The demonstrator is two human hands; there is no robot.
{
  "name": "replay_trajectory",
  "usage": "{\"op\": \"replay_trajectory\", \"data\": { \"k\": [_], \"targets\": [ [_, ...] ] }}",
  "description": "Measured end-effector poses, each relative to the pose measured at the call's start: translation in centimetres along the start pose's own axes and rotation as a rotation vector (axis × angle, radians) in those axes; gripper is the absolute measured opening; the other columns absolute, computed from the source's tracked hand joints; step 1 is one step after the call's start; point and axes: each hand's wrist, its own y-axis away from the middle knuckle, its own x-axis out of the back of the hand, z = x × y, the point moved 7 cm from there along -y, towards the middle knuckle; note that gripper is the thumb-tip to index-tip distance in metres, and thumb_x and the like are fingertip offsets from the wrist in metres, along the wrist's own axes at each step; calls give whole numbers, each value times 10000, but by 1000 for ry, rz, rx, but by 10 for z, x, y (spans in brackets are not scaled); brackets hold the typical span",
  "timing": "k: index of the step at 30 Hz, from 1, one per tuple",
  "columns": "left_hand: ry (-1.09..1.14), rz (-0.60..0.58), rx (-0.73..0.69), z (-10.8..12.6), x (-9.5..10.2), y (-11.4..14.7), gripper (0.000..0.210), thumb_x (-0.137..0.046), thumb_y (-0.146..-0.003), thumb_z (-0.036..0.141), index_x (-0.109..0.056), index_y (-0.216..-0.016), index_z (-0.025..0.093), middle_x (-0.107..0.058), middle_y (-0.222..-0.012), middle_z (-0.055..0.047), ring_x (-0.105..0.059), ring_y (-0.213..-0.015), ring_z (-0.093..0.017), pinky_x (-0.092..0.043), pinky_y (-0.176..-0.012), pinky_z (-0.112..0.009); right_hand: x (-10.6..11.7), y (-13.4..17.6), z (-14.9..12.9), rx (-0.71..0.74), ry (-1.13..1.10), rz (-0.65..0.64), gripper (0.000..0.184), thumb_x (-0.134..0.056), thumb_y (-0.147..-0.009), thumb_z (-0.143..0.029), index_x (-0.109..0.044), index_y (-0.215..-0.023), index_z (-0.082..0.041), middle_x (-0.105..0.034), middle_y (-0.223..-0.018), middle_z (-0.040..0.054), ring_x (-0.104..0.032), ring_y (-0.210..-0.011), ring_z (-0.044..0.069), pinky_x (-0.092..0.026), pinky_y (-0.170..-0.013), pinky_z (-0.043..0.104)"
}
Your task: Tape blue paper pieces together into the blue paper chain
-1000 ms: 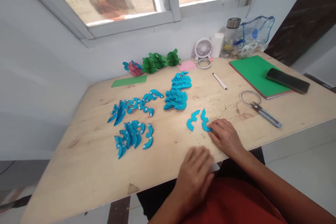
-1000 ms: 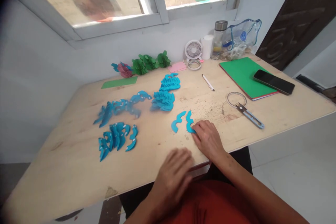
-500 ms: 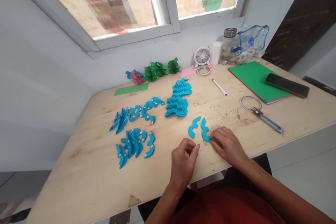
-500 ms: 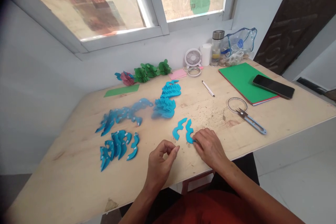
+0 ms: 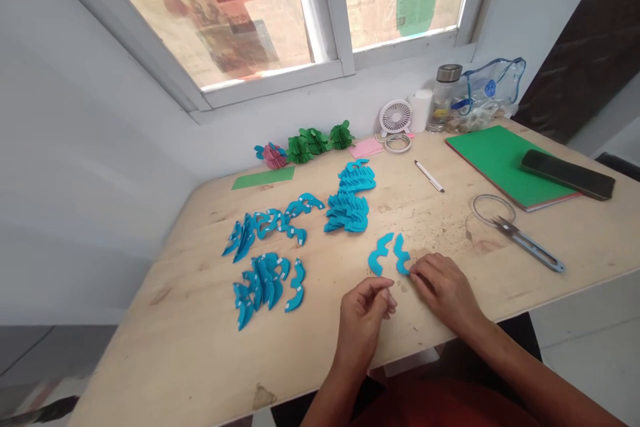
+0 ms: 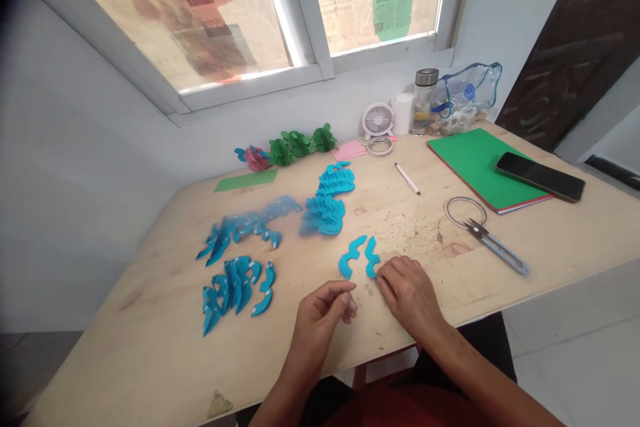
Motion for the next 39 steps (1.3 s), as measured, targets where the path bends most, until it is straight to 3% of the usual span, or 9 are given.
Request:
{"op": "replay_trajectory", "data": {
  "k": [6,11,16,19,23,25,28,33,39],
  "targets": [
    [341,-37,318,-17,-19,0,404,-700,-710,323,-616,-1045,112,-682,-939,-140,-656,-701,-199,-493,-557,-285,24,4,-13,43,-10,215,119,-496,-879,-131,-607,-854,-165,-639,-808,68,-580,-783,192,-434,-719,335],
    [587,-96,349,-17,-38,-4,285,-718,-712,356,-615,-860,135,-690,-872,-104,-663,-778,-209,-501,-655,-298,28,10,-39,147,-81,174,142,-489,-869,-105,-616,-906,-158,-658,-859,80,-591,-784,188,-433,-697,338],
    [688,3,338,-23,-43,-10,420,-745,-680,242,-611,-1056,114,-709,-880,-109,-655,-776,-177,-481,-724,-286,30,16,-45,129,-123,89,177,-477,-878,-124,-616,-962,-193,-679,-877,67,-606,-802,192,-450,-702,351],
    [685,-2,329,-27,-46,-12,424,-722,-696,244,-614,-1076,90,-700,-795,-94,-648,-703,-174,-479,-707,-307,47,17,-19,104,-67,133,224,-502,-859,-146,-604,-1048,-210,-684,-929,70,-615,-852,209,-465,-751,377],
    [636,-50,316,-29,-47,-12,405,-702,-707,262,-619,-1057,74,-670,-703,-65,-601,-584,-147,-455,-626,-292,86,21,59,-135,230,298,184,-509,-858,-218,-616,-1006,-196,-671,-943,106,-603,-906,260,-461,-807,418],
    [611,-65,305,-30,-46,-12,382,-694,-712,268,-625,-1032,71,-657,-680,-57,-566,-533,-124,-423,-574,-264,99,25,99,-295,421,285,222,-488,-863,-294,-628,-981,-168,-660,-941,137,-592,-869,287,-460,-762,427],
    [591,-84,305,-31,-46,-12,364,-691,-711,270,-629,-1013,78,-639,-658,-41,-534,-493,-102,-386,-536,-242,102,31,140,-450,569,132,325,-492,-854,-379,-629,-1024,-137,-651,-975,173,-576,-840,307,-443,-704,419],
    [577,-106,317,-31,-46,-12,352,-708,-687,269,-632,-977,86,-629,-661,-33,-529,-490,-97,-381,-530,-236,100,40,165,-585,623,17,357,-508,-826,-412,-656,-1008,-142,-646,-854,159,-565,-768,315,-415,-614,394],
    [577,-118,304,-30,-46,-12,316,-712,-683,276,-641,-932,96,-631,-667,-34,-532,-495,-91,-386,-537,-232,103,38,165,-643,472,81,333,-510,-803,-420,-656,-943,-156,-644,-836,140,-579,-789,311,-436,-638,407]
  ]
}}
